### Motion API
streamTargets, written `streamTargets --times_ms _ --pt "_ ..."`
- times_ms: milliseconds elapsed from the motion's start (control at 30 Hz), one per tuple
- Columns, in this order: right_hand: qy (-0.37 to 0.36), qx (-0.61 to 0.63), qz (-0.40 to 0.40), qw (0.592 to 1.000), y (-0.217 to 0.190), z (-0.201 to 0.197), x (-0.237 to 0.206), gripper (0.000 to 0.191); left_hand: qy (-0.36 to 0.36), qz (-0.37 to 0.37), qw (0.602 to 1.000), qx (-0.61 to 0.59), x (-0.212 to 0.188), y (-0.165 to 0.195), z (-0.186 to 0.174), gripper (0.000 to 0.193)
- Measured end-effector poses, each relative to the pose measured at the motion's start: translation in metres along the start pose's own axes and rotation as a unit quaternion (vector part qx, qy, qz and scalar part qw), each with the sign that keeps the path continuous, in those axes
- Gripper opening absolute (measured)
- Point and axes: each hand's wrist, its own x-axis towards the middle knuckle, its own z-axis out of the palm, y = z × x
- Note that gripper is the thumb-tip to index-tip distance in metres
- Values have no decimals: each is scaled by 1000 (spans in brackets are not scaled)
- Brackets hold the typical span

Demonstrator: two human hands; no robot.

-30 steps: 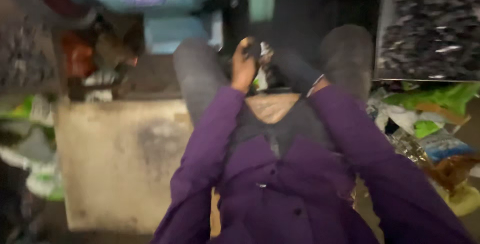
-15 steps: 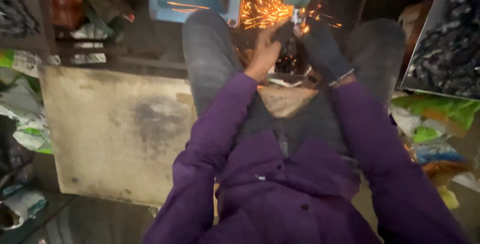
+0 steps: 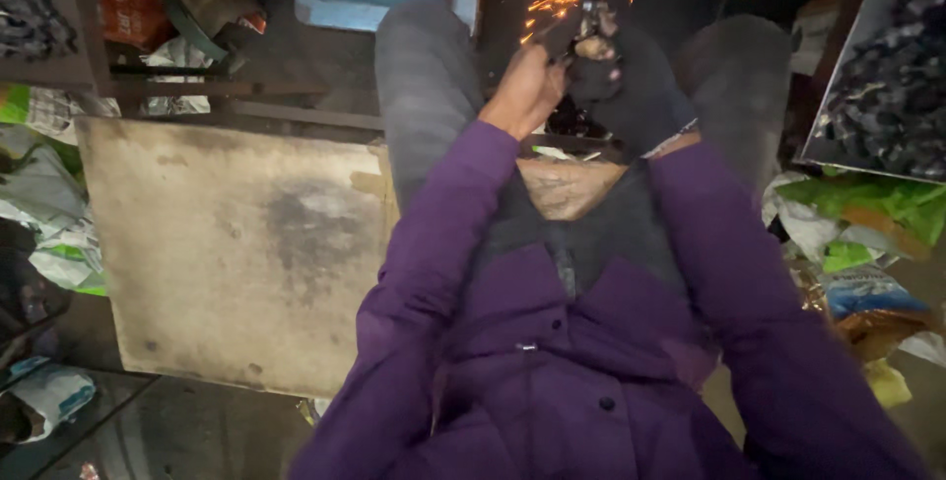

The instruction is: The person sits on the floor and grinds small metal workpieces against a bench grinder, producing sparks. They take parts one at a time from a tray of similar parts, rotate each piece to grind its surfaces, and place finished pieces into a container between their legs.

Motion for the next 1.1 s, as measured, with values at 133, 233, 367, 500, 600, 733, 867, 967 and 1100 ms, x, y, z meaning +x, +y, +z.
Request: streamTargets --times_ms 133,233,367,500,600,733,867,967,1100 --pt "42 -74 -48 995 4 -4 9 18 112 7 993 -31 11 -3 -6 31" --pt "136 -222 -89 961 17 4 -3 19 -5 35 997 72 -5 1 -6 33" --pt "157 -740 -347 555 26 23 -27 25 78 -12 989 125 -26 9 -10 34" --pt "178 -612 -188 747 32 30 -32 30 137 -59 976 155 -17 11 -20 37" --pt "166 -498 -202 827 34 24 -21 23 214 0 970 113 -7 -3 -17 40" --pt "237 -483 -342 771 22 15 -4 25 42 64 996 52 -6 -28 -2 45" --pt "277 -600 -332 673 9 14 -2 31 -18 104 977 186 -12 -32 1 51" --pt "234 -413 -314 822 12 19 -9 20 9 173 925 339 -13 -29 -4 54" --pt "158 -726 -355 568 26 25 -19 20 38 124 984 125 -12 -23 -9 61"
